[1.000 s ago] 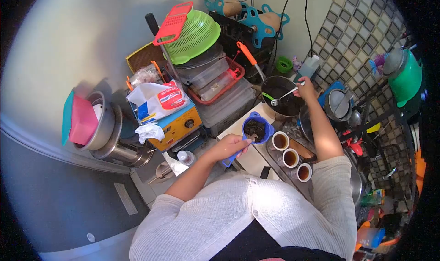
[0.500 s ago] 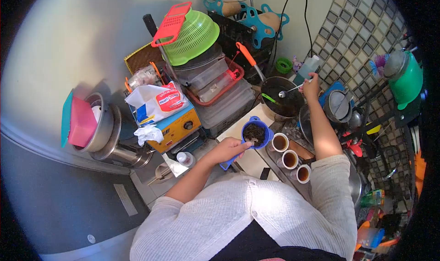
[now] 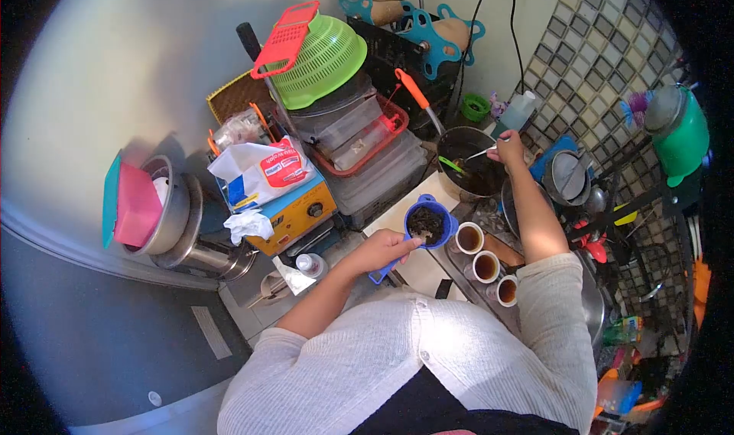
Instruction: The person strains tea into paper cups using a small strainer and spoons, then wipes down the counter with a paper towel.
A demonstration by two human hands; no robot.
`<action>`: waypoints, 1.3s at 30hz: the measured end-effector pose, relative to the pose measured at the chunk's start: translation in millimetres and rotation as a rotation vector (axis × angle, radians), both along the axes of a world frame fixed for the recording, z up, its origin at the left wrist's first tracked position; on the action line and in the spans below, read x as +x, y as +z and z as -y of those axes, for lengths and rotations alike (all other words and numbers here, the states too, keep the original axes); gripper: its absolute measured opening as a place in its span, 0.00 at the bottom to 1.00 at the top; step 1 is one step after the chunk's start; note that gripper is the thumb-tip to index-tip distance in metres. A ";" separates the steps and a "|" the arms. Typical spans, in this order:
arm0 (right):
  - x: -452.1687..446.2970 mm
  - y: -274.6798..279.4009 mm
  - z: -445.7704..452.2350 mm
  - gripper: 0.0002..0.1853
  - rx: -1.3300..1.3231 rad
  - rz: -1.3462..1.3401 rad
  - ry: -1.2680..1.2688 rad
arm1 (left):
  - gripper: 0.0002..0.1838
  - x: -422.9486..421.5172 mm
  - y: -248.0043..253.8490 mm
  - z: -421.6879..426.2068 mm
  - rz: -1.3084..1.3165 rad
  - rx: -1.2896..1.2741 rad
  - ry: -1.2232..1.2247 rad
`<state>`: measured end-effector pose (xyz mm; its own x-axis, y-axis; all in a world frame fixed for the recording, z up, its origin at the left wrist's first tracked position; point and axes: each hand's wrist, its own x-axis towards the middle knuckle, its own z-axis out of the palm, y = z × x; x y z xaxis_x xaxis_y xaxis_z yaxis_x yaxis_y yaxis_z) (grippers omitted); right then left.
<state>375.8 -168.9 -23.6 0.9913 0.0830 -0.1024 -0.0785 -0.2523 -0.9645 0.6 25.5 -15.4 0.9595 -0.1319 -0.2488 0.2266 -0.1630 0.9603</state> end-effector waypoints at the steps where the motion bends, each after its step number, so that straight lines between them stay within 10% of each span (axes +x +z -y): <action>1: 0.4 -1.0 -1.1 0.13 0.023 -0.043 0.015 | 0.26 0.0 0.6 -0.3 -0.003 -0.005 -0.002; 17: -21.5 13.6 -1.9 0.08 0.261 -0.172 0.056 | 0.26 3.9 1.4 0.1 -0.012 0.012 -0.016; 31: -178.0 58.5 19.0 0.24 0.505 -0.003 0.501 | 0.22 9.2 -13.1 3.4 0.005 -0.048 0.013; 39: -146.6 71.3 29.8 0.19 0.598 0.212 0.262 | 0.18 11.9 -22.6 3.5 0.032 -0.088 0.041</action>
<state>229.2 -198.7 47.7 0.9242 0.3051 0.2299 0.1184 0.3433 -0.9317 12.5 22.0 -37.9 0.9720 -0.1122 -0.2066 0.1998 -0.0687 0.9774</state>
